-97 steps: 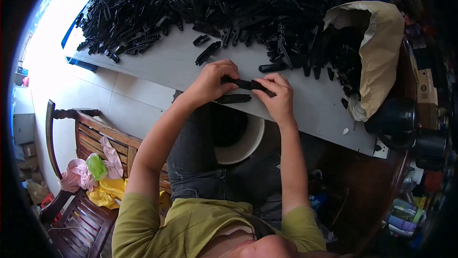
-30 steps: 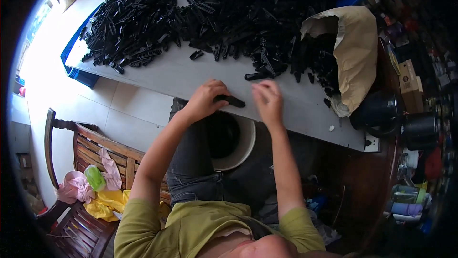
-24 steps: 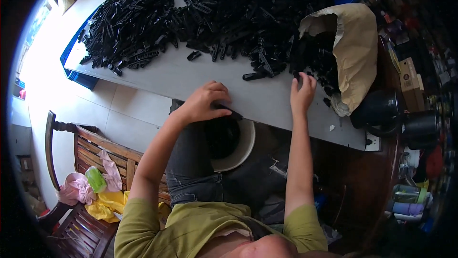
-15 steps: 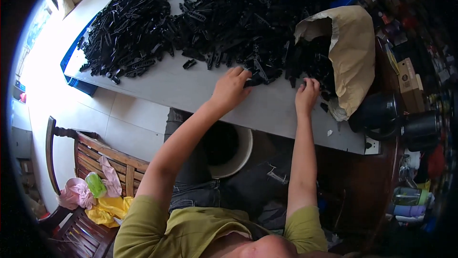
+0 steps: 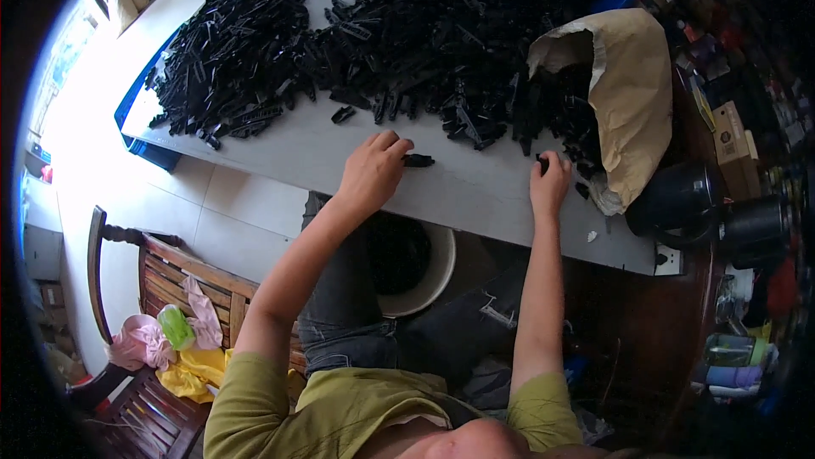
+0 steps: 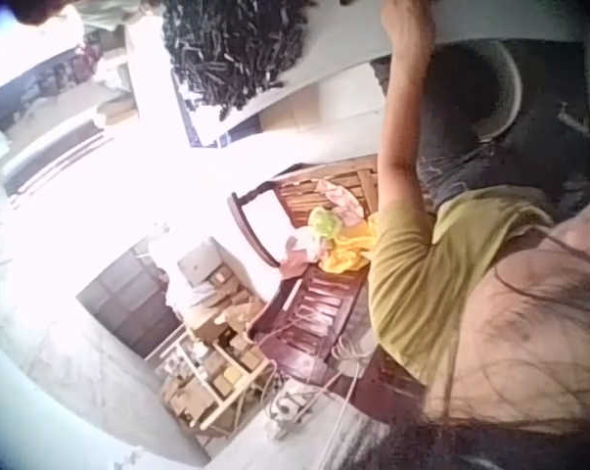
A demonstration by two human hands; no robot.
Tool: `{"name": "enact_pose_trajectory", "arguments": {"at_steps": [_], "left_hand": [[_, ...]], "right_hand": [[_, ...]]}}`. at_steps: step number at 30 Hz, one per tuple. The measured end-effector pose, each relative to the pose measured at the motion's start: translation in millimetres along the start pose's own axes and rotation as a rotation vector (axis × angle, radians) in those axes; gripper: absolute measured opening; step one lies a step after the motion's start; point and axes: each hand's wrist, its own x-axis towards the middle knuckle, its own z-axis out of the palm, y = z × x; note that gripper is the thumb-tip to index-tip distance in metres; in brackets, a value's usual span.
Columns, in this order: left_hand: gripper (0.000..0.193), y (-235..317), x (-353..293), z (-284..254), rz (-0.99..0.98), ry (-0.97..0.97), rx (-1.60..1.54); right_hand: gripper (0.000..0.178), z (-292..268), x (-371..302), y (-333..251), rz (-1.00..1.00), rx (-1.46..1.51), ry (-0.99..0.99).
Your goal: Inspecting and sorting small black plastic components from a large pile into a container on a workbench.
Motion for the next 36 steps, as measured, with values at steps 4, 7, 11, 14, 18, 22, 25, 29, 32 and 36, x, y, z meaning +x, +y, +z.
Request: {"name": "enact_pose_trajectory", "arguments": {"at_steps": [4, 7, 11, 14, 18, 22, 25, 29, 32, 36], "left_hand": [[0.028, 13.6, -5.0, 6.6, -0.16, -0.038, -0.004], [0.03, 13.9, -11.0, 9.7, -0.134, -0.106, 0.051], [0.026, 14.2, -20.7, 12.1, -0.062, -0.052, -0.002], [0.024, 9.8, -24.1, 19.2, 0.017, 0.001, -0.055], [0.024, 1.6, -22.7, 12.4, 0.112, -0.083, -0.27], [0.028, -10.1, -24.8, 9.7, 0.06, -0.116, -0.428], [0.027, -14.5, -20.6, 5.8, 0.052, -0.17, -0.525], [0.025, -20.1, -20.2, 7.1, 0.013, -0.246, -0.558], [0.022, -20.2, -18.3, 5.8, 0.005, -0.253, -0.575], [0.019, -20.8, -15.4, 7.1, 0.051, -0.22, -0.572]], "right_hand": [[0.019, -1.6, -18.0, 13.6, 0.04, 0.237, 0.023], [0.025, -16.4, -33.7, -3.1, 0.305, 1.013, -0.038], [0.029, -28.5, -54.0, -34.0, 0.61, 1.43, -0.229], [0.032, -18.5, -62.4, -59.4, 0.521, 1.123, -0.386], [0.026, -2.3, -71.7, -87.8, 0.269, 0.941, -0.471], [0.027, -6.0, -70.2, -125.2, -0.211, 0.669, -0.384], [0.027, -3.7, -67.0, -124.0, -0.355, 0.506, -0.325], [0.027, -1.9, -60.1, -107.8, -0.325, 0.544, -0.43], [0.029, -6.0, -57.1, -101.0, -0.482, 0.467, -0.39], [0.029, -2.7, -53.9, -96.7, -0.49, 0.485, -0.419]]}}
